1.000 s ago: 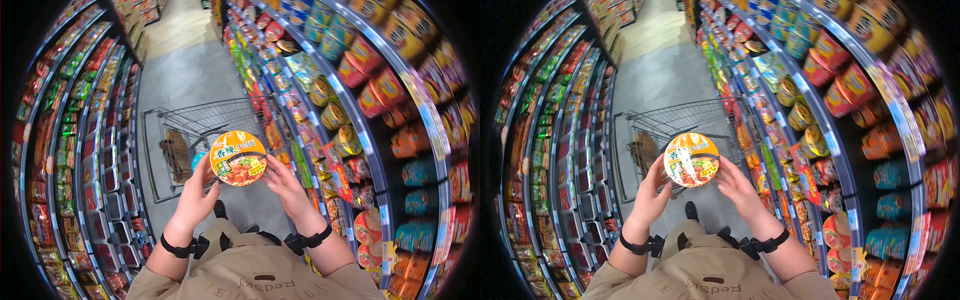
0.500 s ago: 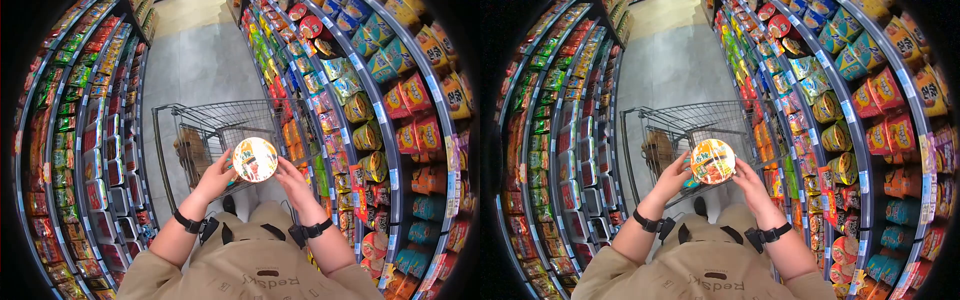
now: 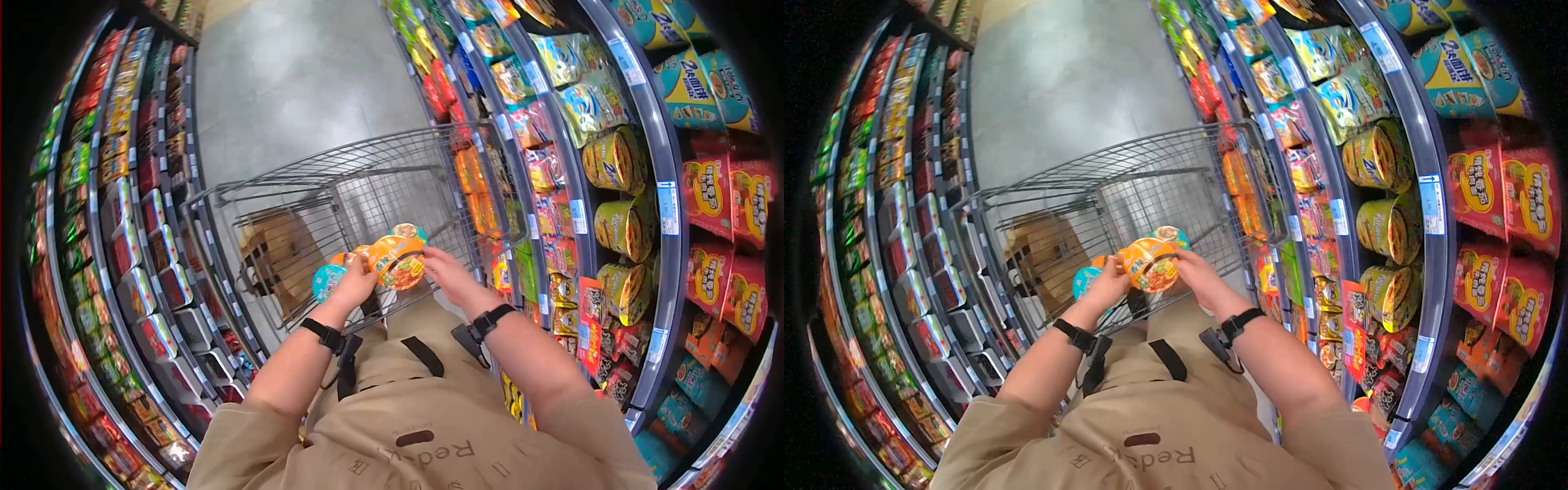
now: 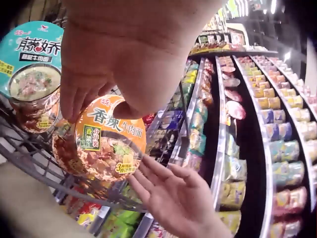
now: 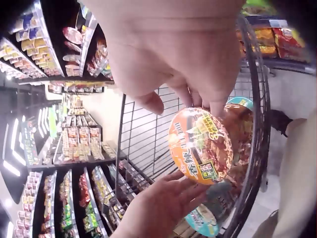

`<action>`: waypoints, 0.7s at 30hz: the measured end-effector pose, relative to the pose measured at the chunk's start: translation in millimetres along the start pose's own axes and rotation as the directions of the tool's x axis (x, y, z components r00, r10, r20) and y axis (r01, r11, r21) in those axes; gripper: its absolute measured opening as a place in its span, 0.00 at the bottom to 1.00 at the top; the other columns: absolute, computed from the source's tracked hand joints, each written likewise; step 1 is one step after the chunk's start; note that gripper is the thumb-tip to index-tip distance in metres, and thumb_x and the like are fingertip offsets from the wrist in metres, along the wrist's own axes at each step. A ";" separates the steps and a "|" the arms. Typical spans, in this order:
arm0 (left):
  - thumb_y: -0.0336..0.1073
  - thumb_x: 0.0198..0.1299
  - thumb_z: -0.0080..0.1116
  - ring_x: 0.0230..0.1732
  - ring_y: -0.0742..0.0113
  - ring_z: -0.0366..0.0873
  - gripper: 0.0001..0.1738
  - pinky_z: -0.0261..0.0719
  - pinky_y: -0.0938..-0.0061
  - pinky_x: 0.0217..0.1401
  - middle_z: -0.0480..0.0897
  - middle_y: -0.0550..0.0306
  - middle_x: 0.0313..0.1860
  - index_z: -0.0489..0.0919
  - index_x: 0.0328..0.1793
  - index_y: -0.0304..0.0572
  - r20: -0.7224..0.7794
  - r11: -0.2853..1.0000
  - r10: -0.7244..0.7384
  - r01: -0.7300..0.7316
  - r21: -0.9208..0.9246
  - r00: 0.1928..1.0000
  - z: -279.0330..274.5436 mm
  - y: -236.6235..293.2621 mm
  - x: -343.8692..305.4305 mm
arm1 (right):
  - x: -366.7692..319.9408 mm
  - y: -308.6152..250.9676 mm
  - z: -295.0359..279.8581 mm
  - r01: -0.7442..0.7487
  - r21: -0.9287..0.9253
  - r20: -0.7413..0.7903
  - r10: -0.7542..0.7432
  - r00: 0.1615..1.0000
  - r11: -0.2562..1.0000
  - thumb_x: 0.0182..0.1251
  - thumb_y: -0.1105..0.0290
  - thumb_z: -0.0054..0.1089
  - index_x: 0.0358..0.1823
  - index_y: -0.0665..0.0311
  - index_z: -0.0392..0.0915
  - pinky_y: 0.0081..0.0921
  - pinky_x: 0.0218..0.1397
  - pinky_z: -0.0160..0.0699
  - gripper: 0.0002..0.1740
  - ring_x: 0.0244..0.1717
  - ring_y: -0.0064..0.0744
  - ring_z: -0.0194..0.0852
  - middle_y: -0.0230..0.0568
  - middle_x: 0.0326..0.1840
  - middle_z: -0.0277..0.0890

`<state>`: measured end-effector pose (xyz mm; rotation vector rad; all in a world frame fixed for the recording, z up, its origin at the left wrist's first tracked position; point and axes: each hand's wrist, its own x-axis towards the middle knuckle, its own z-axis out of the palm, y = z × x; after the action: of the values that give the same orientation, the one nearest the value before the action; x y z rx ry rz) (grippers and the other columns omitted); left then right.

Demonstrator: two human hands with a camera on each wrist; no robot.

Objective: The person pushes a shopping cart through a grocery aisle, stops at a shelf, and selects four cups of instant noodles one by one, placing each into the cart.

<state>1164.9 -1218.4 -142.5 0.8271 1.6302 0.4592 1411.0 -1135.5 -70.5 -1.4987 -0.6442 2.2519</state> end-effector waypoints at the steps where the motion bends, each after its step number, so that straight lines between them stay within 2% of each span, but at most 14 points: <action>1: 0.38 0.68 0.60 0.57 0.36 0.86 0.36 0.82 0.53 0.60 0.85 0.30 0.55 0.61 0.76 0.28 0.073 0.976 -0.125 0.109 0.190 0.989 -0.7 15.3 -2.1 | 7.6 0.6 -4.1 -0.062 -0.121 0.010 0.064 0.998 0.991 0.80 0.68 0.54 0.80 0.71 0.62 0.32 0.78 0.67 0.32 0.76 0.33 0.69 0.45 0.75 0.73; 2: 0.38 0.68 0.60 0.57 0.36 0.86 0.36 0.82 0.53 0.60 0.85 0.30 0.55 0.61 0.76 0.28 0.088 0.975 -0.133 0.115 0.190 0.987 1.0 31.1 -5.7 | 12.5 2.2 -7.0 -0.074 -0.115 -0.002 0.074 0.997 0.991 0.80 0.68 0.54 0.80 0.71 0.62 0.32 0.78 0.67 0.32 0.76 0.33 0.69 0.45 0.75 0.73; 4: 0.39 0.67 0.61 0.58 0.31 0.84 0.38 0.81 0.50 0.61 0.84 0.25 0.55 0.59 0.76 0.28 0.055 0.934 -0.130 0.103 0.342 0.990 5.3 49.9 -12.3 | 22.8 11.9 -16.7 -0.016 -0.198 0.008 0.018 1.000 0.980 0.78 0.67 0.57 0.76 0.75 0.68 0.29 0.72 0.72 0.30 0.69 0.34 0.76 0.47 0.69 0.79; 5: 0.39 0.66 0.61 0.58 0.31 0.84 0.42 0.82 0.50 0.61 0.84 0.25 0.54 0.55 0.81 0.29 0.058 0.937 -0.123 0.097 0.335 0.991 8.2 37.6 -6.4 | 33.1 21.4 -25.9 -0.001 -0.232 0.020 0.006 1.000 0.973 0.78 0.66 0.57 0.75 0.73 0.70 0.29 0.70 0.74 0.29 0.66 0.34 0.78 0.48 0.68 0.80; 8: 0.38 0.66 0.61 0.56 0.32 0.85 0.47 0.82 0.50 0.59 0.84 0.25 0.55 0.51 0.85 0.30 0.088 0.942 -0.145 0.110 0.317 0.986 3.1 52.0 -15.2 | 45.9 17.8 -37.8 -0.038 -0.302 0.056 0.057 0.997 0.953 0.77 0.67 0.57 0.74 0.71 0.72 0.31 0.69 0.74 0.28 0.65 0.35 0.78 0.50 0.66 0.81; 10: 0.38 0.66 0.61 0.55 0.35 0.86 0.48 0.83 0.53 0.59 0.85 0.28 0.56 0.49 0.87 0.31 0.110 0.959 -0.160 0.128 0.253 0.981 -5.4 53.0 -16.3 | 41.0 -6.2 -29.6 -0.079 -0.355 0.033 0.097 0.995 0.932 0.77 0.67 0.57 0.74 0.71 0.72 0.32 0.69 0.75 0.27 0.65 0.36 0.79 0.50 0.64 0.82; 12: 0.38 0.67 0.62 0.55 0.45 0.86 0.45 0.83 0.59 0.58 0.86 0.38 0.55 0.55 0.86 0.34 0.079 0.927 -0.250 0.214 0.308 0.965 -18.4 66.4 -25.5 | 36.4 -23.1 -19.2 -0.123 -0.410 0.008 0.138 0.990 0.904 0.77 0.68 0.57 0.73 0.71 0.73 0.32 0.69 0.75 0.27 0.65 0.36 0.79 0.50 0.62 0.83; 14: 0.35 0.68 0.60 0.57 0.46 0.86 0.41 0.83 0.59 0.59 0.85 0.40 0.56 0.57 0.85 0.37 0.022 0.947 -0.241 0.230 0.226 0.970 -26.5 49.0 -27.4 | 38.7 -34.3 -12.0 -0.011 -0.578 -0.017 0.001 1.000 0.816 0.77 0.67 0.57 0.70 0.72 0.74 0.36 0.68 0.76 0.25 0.66 0.37 0.79 0.50 0.63 0.82; 15: 0.33 0.68 0.58 0.59 0.46 0.85 0.39 0.82 0.60 0.61 0.84 0.39 0.59 0.59 0.84 0.38 -0.016 0.971 -0.160 0.160 0.178 0.987 -33.4 37.8 -29.1 | 39.2 -38.2 -8.4 -0.007 -0.589 -0.008 0.003 1.000 0.808 0.77 0.67 0.57 0.70 0.72 0.74 0.36 0.68 0.76 0.25 0.66 0.37 0.79 0.50 0.63 0.82; 16: 0.31 0.68 0.56 0.62 0.46 0.84 0.36 0.81 0.60 0.63 0.83 0.37 0.62 0.61 0.83 0.38 -0.057 0.987 -0.078 0.085 0.134 0.995 -41.2 26.4 -31.1 | 39.7 -41.4 -4.4 0.174 -0.701 0.064 -0.182 0.981 0.691 0.78 0.67 0.57 0.69 0.72 0.75 0.37 0.68 0.77 0.24 0.66 0.38 0.79 0.51 0.63 0.81; 17: 0.36 0.66 0.60 0.64 0.37 0.81 0.32 0.79 0.56 0.68 0.83 0.33 0.61 0.71 0.74 0.32 -0.173 0.980 0.105 -0.073 0.184 0.979 -50.2 14.3 -33.4 | 40.2 -43.2 1.0 0.335 -0.780 0.162 -0.348 0.924 0.528 0.78 0.66 0.57 0.68 0.72 0.75 0.38 0.68 0.77 0.23 0.66 0.40 0.80 0.51 0.64 0.80; 18: 0.36 0.66 0.60 0.64 0.37 0.81 0.32 0.79 0.56 0.68 0.83 0.33 0.61 0.71 0.74 0.32 -0.182 0.982 0.106 -0.074 0.176 0.978 -62.4 8.0 -36.9 | 38.6 -47.2 10.8 0.340 -0.784 0.170 -0.346 0.923 0.519 0.78 0.66 0.57 0.68 0.72 0.75 0.38 0.68 0.77 0.23 0.66 0.40 0.80 0.51 0.64 0.80; 20: 0.34 0.63 0.60 0.68 0.35 0.77 0.30 0.75 0.55 0.72 0.79 0.32 0.65 0.74 0.71 0.32 -0.358 0.935 0.255 -0.135 0.328 0.898 -84.6 -4.8 -38.7 | 35.3 -50.8 35.1 0.489 -0.746 0.316 -0.407 0.857 0.451 0.78 0.67 0.57 0.67 0.70 0.76 0.39 0.70 0.77 0.21 0.68 0.44 0.79 0.54 0.67 0.77; 21: 0.28 0.62 0.58 0.72 0.36 0.73 0.27 0.72 0.56 0.76 0.78 0.31 0.66 0.76 0.70 0.35 -0.382 0.965 0.179 -0.087 0.246 0.907 -93.2 0.4 -45.2 | 35.0 -41.3 48.4 0.492 -0.750 0.323 -0.405 0.855 0.442 0.78 0.67 0.57 0.67 0.70 0.76 0.39 0.70 0.77 0.21 0.68 0.44 0.79 0.54 0.67 0.77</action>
<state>1077.8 -1237.9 -89.9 1.0706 2.0409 0.5779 1354.9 -1091.1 -58.2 -1.2736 -2.0766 1.6137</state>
